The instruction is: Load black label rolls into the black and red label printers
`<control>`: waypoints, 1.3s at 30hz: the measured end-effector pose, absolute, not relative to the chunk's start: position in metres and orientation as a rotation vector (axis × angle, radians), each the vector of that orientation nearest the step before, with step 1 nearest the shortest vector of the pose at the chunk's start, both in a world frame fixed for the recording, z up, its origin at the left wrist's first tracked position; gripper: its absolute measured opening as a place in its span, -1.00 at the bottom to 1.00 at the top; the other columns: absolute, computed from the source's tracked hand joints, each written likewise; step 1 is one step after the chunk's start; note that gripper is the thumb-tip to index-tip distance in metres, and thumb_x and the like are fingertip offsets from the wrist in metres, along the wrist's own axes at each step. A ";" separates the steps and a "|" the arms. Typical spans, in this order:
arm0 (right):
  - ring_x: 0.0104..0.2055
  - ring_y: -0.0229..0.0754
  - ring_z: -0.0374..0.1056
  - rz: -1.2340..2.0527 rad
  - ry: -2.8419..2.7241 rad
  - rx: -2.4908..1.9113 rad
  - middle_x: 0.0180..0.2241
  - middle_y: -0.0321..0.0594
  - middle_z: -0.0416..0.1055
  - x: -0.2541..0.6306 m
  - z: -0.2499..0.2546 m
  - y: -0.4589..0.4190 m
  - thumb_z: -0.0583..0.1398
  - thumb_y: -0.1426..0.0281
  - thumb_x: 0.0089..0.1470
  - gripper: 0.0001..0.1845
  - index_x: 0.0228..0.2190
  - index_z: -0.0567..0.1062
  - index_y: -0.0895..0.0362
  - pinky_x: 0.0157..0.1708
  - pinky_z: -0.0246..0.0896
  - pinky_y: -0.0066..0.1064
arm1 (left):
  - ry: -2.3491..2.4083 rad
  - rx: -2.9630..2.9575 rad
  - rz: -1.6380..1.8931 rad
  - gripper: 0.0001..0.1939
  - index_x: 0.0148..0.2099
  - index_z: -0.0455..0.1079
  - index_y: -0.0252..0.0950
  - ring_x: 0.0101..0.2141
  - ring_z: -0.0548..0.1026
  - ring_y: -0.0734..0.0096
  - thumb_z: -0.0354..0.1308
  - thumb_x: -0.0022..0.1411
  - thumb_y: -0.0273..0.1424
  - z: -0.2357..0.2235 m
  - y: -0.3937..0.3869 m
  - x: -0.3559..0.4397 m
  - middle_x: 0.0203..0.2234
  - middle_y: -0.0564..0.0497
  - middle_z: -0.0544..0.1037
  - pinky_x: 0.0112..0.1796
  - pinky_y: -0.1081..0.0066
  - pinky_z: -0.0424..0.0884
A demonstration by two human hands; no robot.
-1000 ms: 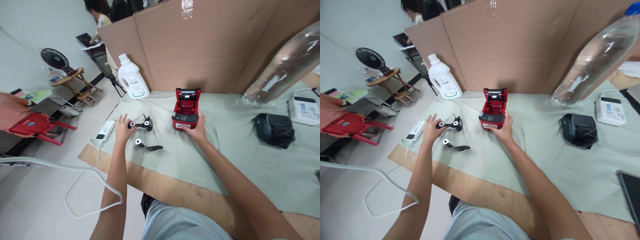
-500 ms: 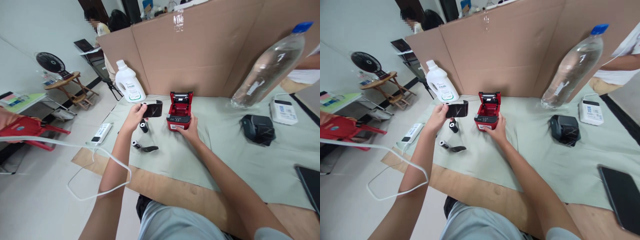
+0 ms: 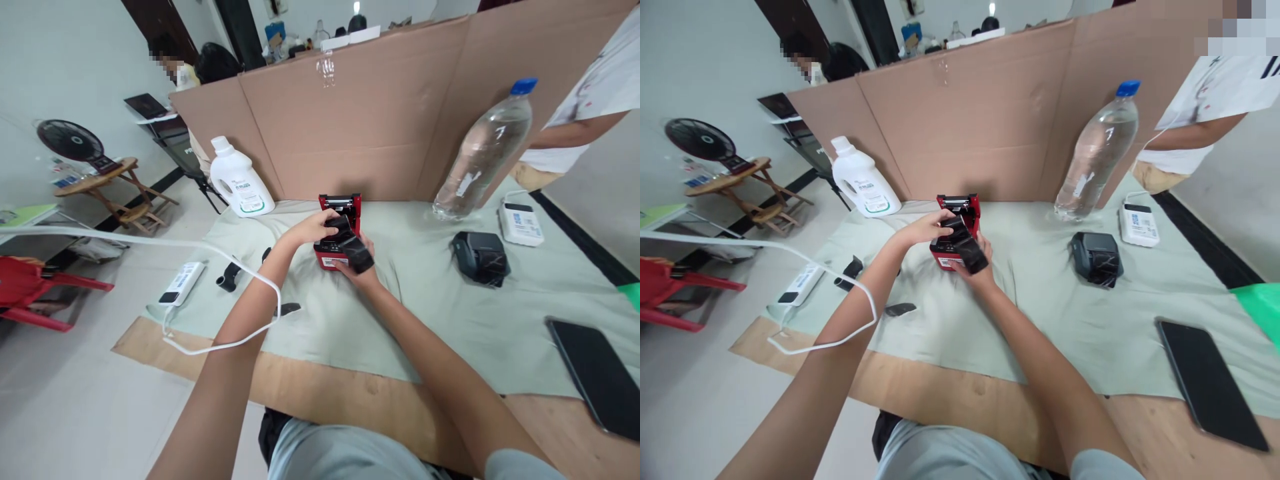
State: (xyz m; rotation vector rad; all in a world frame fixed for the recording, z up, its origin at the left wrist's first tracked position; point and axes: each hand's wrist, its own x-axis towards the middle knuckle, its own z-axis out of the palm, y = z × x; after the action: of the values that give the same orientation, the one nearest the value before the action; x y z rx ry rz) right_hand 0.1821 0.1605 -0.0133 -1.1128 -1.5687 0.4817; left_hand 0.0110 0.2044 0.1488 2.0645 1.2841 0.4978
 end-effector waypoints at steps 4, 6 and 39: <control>0.24 0.26 0.19 0.481 -1.570 -1.150 0.19 0.12 0.20 0.182 -0.016 0.163 0.42 0.12 -0.18 0.17 0.35 0.05 0.11 0.25 0.17 0.21 | 1.432 2.335 0.285 -0.59 0.09 0.52 -0.23 0.14 0.44 0.06 0.14 0.20 -0.48 0.138 0.223 0.009 0.10 -0.10 0.54 0.20 0.09 0.26; 0.25 0.26 0.19 0.475 -1.575 -1.145 0.20 0.12 0.19 0.183 -0.016 0.164 0.41 0.14 -0.17 0.17 0.36 0.04 0.11 0.25 0.16 0.20 | 1.467 2.379 0.197 -0.62 0.10 0.53 -0.18 0.11 0.47 0.05 0.10 0.28 -0.44 0.135 0.225 0.008 0.07 -0.08 0.58 0.21 0.03 0.22; 0.25 0.25 0.17 0.497 -1.585 -1.134 0.18 0.12 0.21 0.186 -0.011 0.162 0.36 0.13 -0.13 0.09 0.34 0.06 0.11 0.23 0.13 0.22 | 1.309 2.628 0.519 -0.37 0.35 0.32 -0.16 0.23 0.39 0.14 0.10 0.23 -0.42 0.113 0.139 0.021 0.25 -0.08 0.47 0.26 0.13 0.06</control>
State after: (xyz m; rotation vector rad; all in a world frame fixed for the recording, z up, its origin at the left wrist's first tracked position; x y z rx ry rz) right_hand 0.1858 0.1617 -0.0109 -1.1340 -1.5849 0.4971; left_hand 0.0208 0.1391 0.1130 2.6284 1.3091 0.5190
